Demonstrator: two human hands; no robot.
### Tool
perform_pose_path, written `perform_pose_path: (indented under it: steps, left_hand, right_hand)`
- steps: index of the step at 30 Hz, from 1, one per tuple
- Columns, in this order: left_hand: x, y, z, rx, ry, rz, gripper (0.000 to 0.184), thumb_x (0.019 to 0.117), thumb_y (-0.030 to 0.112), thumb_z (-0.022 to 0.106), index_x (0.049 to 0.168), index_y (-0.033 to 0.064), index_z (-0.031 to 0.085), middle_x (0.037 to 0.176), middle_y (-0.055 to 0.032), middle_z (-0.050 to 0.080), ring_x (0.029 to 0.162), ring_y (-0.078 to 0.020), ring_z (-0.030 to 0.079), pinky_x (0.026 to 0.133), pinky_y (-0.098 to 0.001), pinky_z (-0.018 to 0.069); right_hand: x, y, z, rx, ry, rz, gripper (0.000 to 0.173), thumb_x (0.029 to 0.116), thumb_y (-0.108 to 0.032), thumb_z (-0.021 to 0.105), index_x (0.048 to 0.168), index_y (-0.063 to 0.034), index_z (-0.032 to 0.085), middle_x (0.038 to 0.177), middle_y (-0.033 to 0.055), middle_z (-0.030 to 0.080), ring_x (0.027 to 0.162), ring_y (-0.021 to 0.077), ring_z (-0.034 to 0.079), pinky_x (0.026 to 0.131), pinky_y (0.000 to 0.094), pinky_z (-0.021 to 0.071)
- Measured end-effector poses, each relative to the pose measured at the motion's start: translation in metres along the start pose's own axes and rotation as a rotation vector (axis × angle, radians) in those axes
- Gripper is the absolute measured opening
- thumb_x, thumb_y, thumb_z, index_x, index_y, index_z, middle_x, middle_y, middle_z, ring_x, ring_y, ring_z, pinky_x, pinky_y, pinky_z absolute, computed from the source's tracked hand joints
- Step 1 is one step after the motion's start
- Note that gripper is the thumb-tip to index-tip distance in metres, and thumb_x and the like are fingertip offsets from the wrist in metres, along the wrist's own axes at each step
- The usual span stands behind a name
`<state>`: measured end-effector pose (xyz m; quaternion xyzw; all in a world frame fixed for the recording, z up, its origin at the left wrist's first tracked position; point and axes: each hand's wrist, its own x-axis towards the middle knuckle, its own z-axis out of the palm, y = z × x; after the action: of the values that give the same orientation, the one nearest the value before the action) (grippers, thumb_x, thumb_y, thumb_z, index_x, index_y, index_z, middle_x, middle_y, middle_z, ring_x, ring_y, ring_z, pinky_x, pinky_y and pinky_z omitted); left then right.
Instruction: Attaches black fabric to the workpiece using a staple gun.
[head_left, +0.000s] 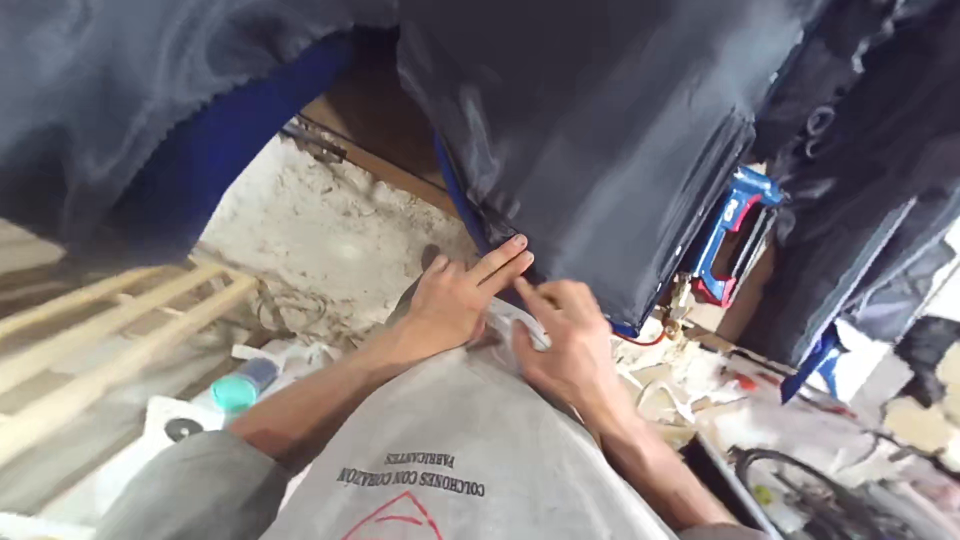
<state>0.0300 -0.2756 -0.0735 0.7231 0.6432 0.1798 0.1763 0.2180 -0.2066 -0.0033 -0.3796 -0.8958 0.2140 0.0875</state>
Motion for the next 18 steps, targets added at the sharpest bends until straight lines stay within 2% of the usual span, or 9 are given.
perform_pose_path:
  steps: [2,4,6,8,10,13,14,16,18]
  left_hand:
    - [0.001,0.004,0.001,0.03,-0.012,-0.031,0.074,0.0893,0.008,0.053,0.158,0.0325,0.041,0.165,0.0085,0.039,0.081,-0.0234,0.067,0.064,-0.0457,0.0482]
    - [0.0,0.009,-0.002,0.048,-0.028,-0.067,0.076,0.0899,0.003,0.051,0.158,0.0348,0.04,0.166,0.0105,0.036,0.082,-0.0234,0.065,0.067,-0.0458,0.0482]
    - [-0.001,0.01,-0.008,0.067,-0.057,-0.076,0.08,0.0884,-0.001,0.054,0.158,0.0359,0.04,0.168,0.0083,0.033,0.086,-0.0249,0.066,0.072,-0.0478,0.0498]
    - [-0.002,0.012,-0.015,0.07,-0.12,-0.092,0.08,0.0906,-0.001,0.057,0.157,0.0386,0.039,0.171,0.0087,0.026,0.091,-0.0251,0.065,0.079,-0.0492,0.0498]
    - [-0.002,0.013,-0.019,0.082,-0.153,-0.104,0.079,0.0922,0.0,0.056,0.158,0.04,0.038,0.172,0.0093,0.021,0.094,-0.0247,0.065,0.084,-0.049,0.0491]
    - [-0.003,0.013,-0.02,0.069,-0.181,-0.116,0.084,0.0915,0.002,0.056,0.161,0.0422,0.031,0.173,0.0104,0.016,0.098,-0.0257,0.065,0.087,-0.0512,0.0494]
    - [-0.002,0.011,-0.02,0.053,-0.185,-0.114,0.084,0.0919,0.002,0.055,0.161,0.043,0.03,0.173,0.0103,0.015,0.099,-0.0266,0.065,0.088,-0.0526,0.0495]
    - [-0.002,0.008,-0.021,0.004,-0.191,-0.099,0.083,0.0937,0.001,0.055,0.16,0.0439,0.03,0.173,0.0095,0.015,0.101,-0.0292,0.065,0.09,-0.0563,0.0488]
    - [-0.003,0.003,-0.023,-0.045,-0.191,-0.071,0.08,0.0969,0.002,0.053,0.16,0.045,0.031,0.174,0.0094,0.014,0.108,-0.0314,0.064,0.096,-0.0608,0.0466]
  right_hand:
    - [-0.008,0.048,-0.049,0.052,0.18,0.106,0.044,0.0931,-0.024,0.066,0.131,-0.0012,0.068,0.105,0.0198,0.069,0.093,0.0236,0.066,0.078,0.037,0.0566]
    - [-0.016,0.122,-0.08,-0.104,0.296,0.328,0.055,0.0972,-0.024,0.064,0.143,0.0053,0.055,0.111,0.0274,0.063,0.092,0.0269,0.064,0.076,0.0354,0.0558]
    - [-0.018,0.193,-0.077,-0.191,0.182,0.607,0.075,0.0982,-0.038,0.063,0.158,-0.0006,0.036,0.131,0.0325,0.056,0.112,0.0393,0.061,0.093,0.0492,0.0529]
    - [-0.019,0.242,-0.055,-0.199,0.038,0.733,0.091,0.0943,-0.049,0.065,0.162,-0.0022,0.027,0.14,0.0372,0.051,0.126,0.0531,0.052,0.103,0.0664,0.0435]
    - [-0.009,0.261,-0.038,-0.276,-0.008,0.746,0.095,0.0926,-0.052,0.067,0.162,-0.0024,0.025,0.148,0.0348,0.047,0.134,0.0523,0.049,0.108,0.0674,0.0396]
    - [0.013,0.266,-0.037,-0.248,-0.003,0.734,0.097,0.0899,-0.034,0.073,0.163,-0.0008,0.018,0.156,0.0271,0.044,0.14,0.0417,0.049,0.115,0.0576,0.0387]
    - [0.019,0.268,-0.042,-0.208,-0.015,0.75,0.099,0.0862,-0.027,0.075,0.163,-0.0012,0.018,0.154,0.0262,0.047,0.139,0.0397,0.051,0.114,0.0564,0.0409]
    - [0.021,0.27,-0.063,-0.022,-0.03,0.832,0.095,0.0786,-0.01,0.077,0.16,-0.0022,0.027,0.139,0.0228,0.059,0.121,0.0313,0.063,0.101,0.0508,0.0527]
    - [0.022,0.257,-0.099,0.125,-0.008,0.945,0.066,0.0801,-0.002,0.069,0.142,-0.0022,0.049,0.108,0.0148,0.064,0.083,0.0204,0.065,0.071,0.043,0.0577]
